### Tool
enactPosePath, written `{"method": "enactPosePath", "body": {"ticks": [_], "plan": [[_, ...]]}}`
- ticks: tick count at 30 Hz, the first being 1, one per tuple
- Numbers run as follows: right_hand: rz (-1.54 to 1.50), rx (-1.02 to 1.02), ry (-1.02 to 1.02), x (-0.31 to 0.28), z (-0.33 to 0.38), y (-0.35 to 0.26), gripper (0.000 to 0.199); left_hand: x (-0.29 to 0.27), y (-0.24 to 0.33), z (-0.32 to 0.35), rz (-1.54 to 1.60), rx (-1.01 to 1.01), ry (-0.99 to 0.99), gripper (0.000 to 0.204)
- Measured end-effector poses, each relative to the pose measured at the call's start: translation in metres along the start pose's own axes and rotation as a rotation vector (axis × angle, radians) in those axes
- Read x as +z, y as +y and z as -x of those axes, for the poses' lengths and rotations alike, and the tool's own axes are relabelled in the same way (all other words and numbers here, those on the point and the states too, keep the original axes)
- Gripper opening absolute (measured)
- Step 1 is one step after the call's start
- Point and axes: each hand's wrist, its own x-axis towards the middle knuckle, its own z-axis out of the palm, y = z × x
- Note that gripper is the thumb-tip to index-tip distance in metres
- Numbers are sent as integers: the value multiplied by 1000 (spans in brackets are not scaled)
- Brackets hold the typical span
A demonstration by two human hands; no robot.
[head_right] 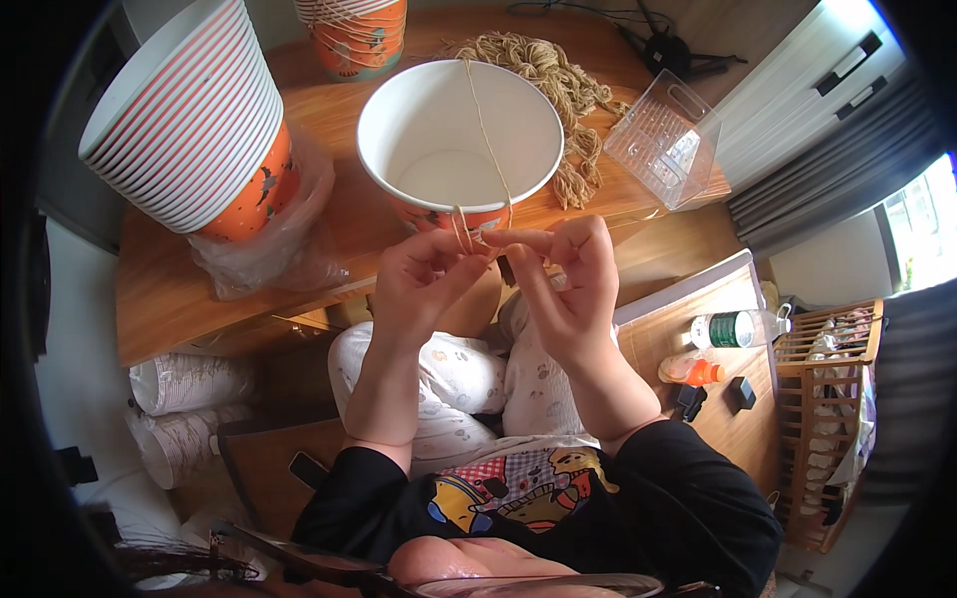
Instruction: Tying twine to the rims of paper buckets to create handles.
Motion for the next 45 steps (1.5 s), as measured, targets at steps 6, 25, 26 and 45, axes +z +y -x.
{"method": "enactPosePath", "body": {"ticks": [6,25,26,45], "plan": [[326,-30,-19,9,-11,-10,36,0,1,3,-182,148,52,12],[313,-97,83,15,-8,-2,36,0,17,5,-358,57,-20,14],[290,-84,78,15,-8,-3,34,-1,16,5,-325,29,-14,15],[422,-348,-38,-14,6,4,37,-2,3,11,11,42,-139,15]]}}
